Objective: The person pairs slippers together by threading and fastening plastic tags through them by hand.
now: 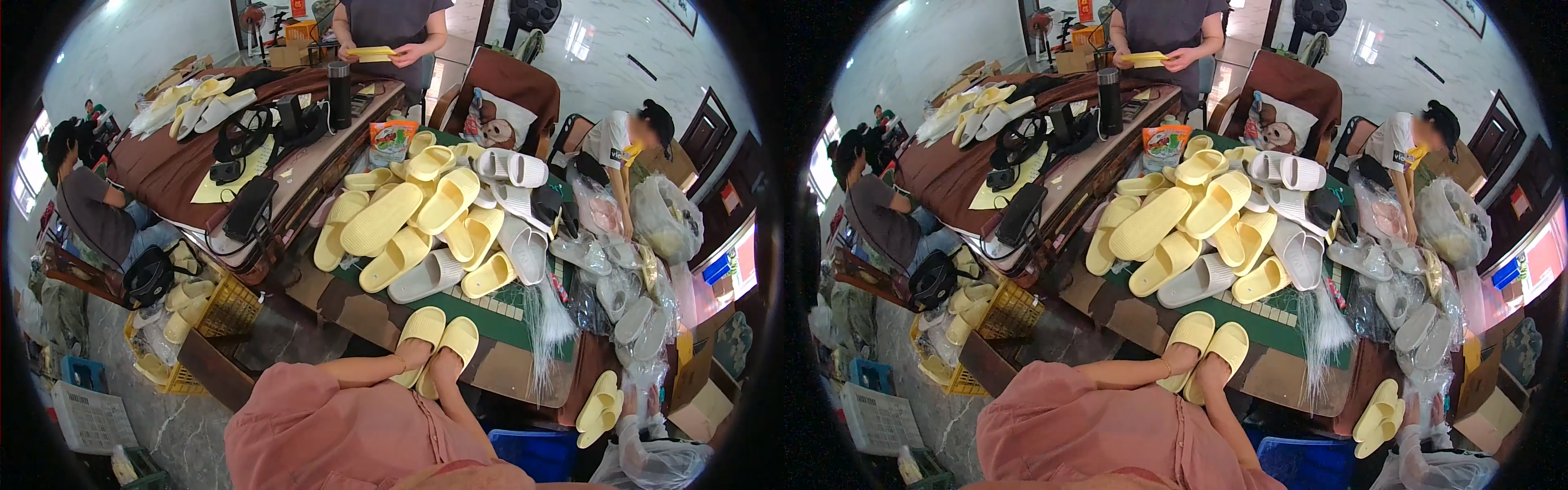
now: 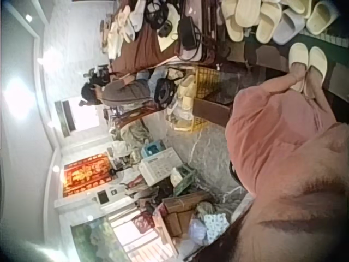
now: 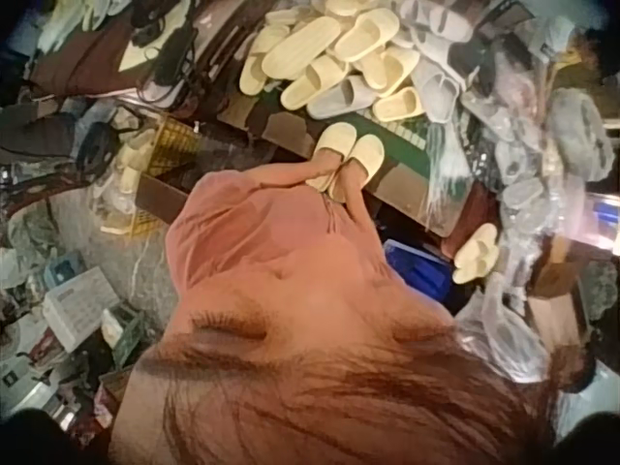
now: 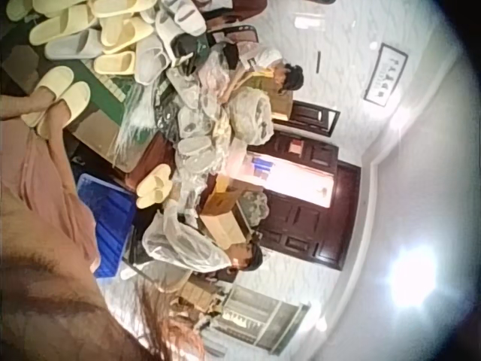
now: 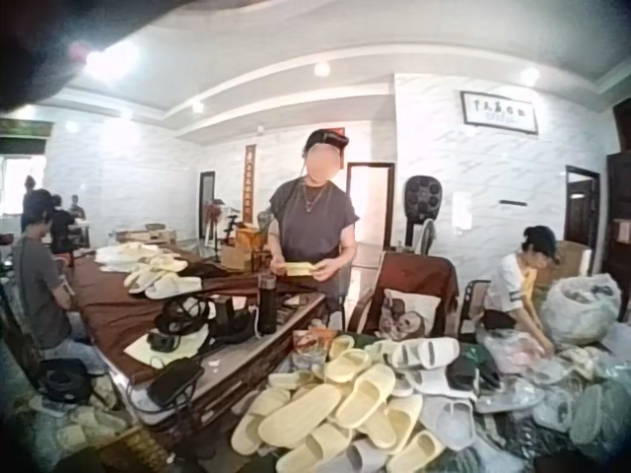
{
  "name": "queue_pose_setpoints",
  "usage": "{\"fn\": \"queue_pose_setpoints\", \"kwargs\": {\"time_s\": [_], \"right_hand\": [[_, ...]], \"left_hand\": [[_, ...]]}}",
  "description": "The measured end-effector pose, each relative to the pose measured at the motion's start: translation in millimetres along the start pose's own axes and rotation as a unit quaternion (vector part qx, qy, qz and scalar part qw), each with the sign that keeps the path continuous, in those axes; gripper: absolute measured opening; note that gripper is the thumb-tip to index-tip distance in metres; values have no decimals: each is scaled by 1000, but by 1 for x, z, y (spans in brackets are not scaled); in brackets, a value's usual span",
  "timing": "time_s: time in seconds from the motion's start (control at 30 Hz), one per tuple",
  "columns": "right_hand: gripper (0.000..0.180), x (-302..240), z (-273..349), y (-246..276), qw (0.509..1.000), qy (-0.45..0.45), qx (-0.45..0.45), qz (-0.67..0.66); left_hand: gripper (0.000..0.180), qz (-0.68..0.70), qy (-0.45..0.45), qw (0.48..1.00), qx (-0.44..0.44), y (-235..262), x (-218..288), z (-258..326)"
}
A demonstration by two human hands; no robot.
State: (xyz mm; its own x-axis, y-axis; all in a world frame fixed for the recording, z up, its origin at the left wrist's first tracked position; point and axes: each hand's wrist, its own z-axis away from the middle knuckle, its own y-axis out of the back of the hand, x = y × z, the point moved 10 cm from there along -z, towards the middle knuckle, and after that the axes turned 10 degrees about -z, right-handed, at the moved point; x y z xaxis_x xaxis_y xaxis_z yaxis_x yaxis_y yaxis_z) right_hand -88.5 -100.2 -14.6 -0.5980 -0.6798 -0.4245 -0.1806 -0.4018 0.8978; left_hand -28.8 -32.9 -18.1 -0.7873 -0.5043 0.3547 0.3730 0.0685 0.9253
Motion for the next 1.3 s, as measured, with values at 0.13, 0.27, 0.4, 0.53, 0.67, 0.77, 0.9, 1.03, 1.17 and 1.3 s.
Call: {"fn": "queue_pose_setpoints", "kwargs": {"time_s": [0.13,0.27,0.4,0.53,0.67,0.77,0.9,1.03,1.17,1.3], "right_hand": [[22,5,-2,-4,1000,-9,0,-2],[24,6,-2,-3,1000,-19,-6,-21],[24,7,-3,-6,999,-35,-22,-29],[24,9,-4,-5,999,-30,-3,-32],[24,7,-4,-3,999,-35,-20,-32],[24,5,-3,-3,998,-42,-37,-30],[23,5,-2,0,999,-35,-10,-30],[22,0,-1,7,999,-30,-7,-19],[22,-2,0,12,999,-28,5,-15],[22,-6,0,12,1000,-5,11,-8]], "left_hand": [[25,2,5,1000,5,1,0,-1],[26,8,0,1000,-3,-3,0,-3],[26,7,8,1000,-4,-9,-3,-6],[26,0,2,1000,-2,-11,-3,-7],[25,1,-4,1000,6,-3,0,-4],[25,0,-8,1000,22,0,1,-2],[24,-12,-5,1000,12,-2,0,-2],[24,-3,-3,1000,29,-1,0,-3],[24,-7,-3,1000,17,-7,-1,-5],[23,0,1,1000,28,-4,-3,-3]]}}
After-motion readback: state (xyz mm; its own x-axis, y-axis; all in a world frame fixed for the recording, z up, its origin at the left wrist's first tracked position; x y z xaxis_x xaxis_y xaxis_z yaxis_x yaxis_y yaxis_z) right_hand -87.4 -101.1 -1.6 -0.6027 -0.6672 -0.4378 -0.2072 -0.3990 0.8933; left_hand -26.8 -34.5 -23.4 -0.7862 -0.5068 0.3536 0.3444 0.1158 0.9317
